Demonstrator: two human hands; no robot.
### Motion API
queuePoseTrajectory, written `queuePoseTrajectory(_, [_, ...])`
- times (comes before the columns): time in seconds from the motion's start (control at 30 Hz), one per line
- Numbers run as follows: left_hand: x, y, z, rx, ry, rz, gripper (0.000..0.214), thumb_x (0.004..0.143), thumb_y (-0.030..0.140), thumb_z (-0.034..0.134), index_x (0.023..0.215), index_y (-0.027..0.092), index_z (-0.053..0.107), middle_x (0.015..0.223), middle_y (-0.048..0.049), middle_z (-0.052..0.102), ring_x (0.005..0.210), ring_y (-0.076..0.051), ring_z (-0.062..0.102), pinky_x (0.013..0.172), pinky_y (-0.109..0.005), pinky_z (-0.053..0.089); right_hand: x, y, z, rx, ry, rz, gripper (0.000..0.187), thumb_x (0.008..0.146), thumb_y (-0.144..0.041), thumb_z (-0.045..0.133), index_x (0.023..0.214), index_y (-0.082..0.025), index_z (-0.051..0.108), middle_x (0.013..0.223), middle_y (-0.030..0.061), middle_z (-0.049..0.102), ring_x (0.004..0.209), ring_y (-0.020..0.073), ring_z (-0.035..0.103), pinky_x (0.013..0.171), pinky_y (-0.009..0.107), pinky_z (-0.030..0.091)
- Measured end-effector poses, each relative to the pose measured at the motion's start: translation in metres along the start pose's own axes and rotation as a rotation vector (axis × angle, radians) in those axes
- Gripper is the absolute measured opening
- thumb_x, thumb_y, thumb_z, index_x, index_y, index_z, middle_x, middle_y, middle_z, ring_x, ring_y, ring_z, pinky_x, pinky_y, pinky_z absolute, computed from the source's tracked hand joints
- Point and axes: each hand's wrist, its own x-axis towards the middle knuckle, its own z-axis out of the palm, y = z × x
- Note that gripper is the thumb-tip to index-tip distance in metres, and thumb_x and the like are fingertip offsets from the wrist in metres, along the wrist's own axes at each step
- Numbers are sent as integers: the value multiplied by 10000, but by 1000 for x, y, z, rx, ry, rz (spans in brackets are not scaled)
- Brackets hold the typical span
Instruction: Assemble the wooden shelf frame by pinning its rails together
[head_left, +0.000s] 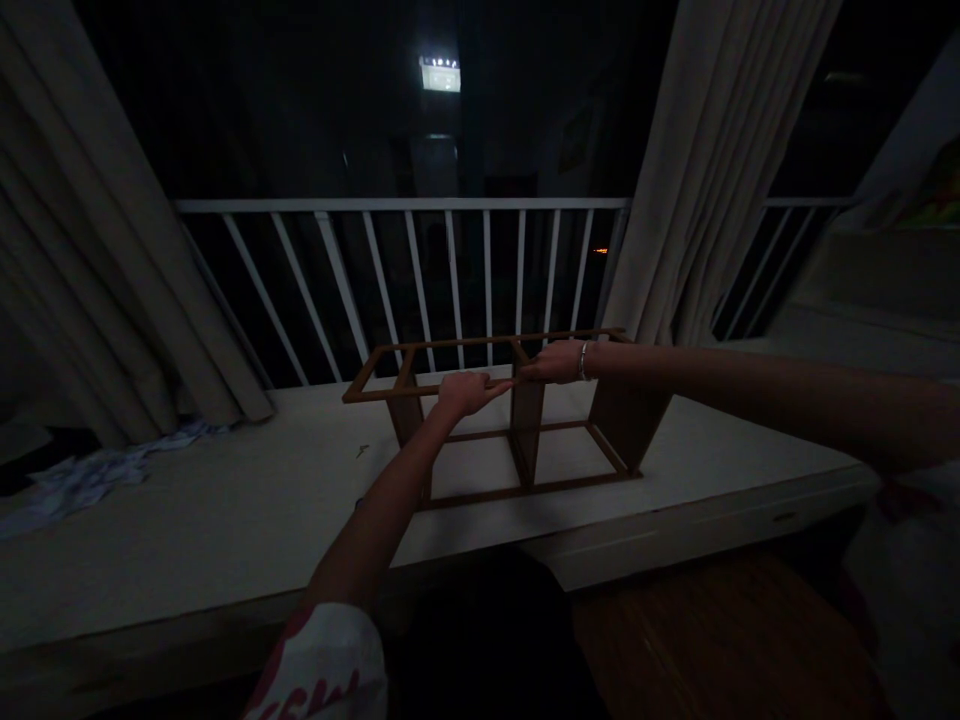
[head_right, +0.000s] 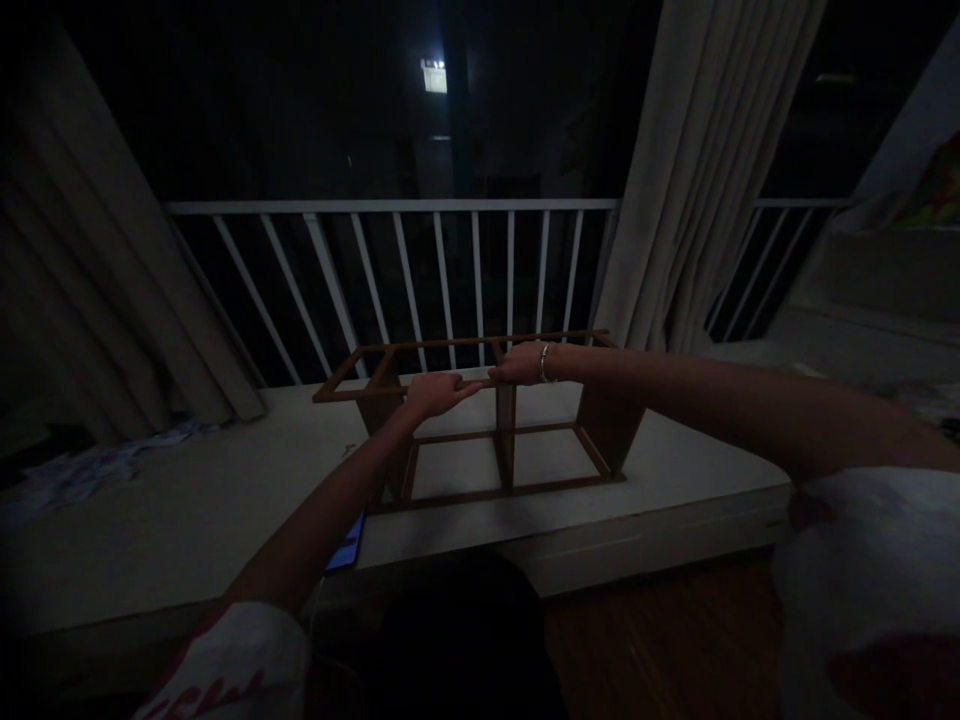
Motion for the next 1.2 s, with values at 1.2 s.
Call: queuePoseTrajectory(1.2, [2,0,0,-17,-1,4,926,665,808,7,864,177,655,873,-131,654,862,-273,599,723,-339,407,-25,31,45,330,-118,562,397,857,-406,357,1117,-178,553,1046,149,611,905,257,584,717,342,415])
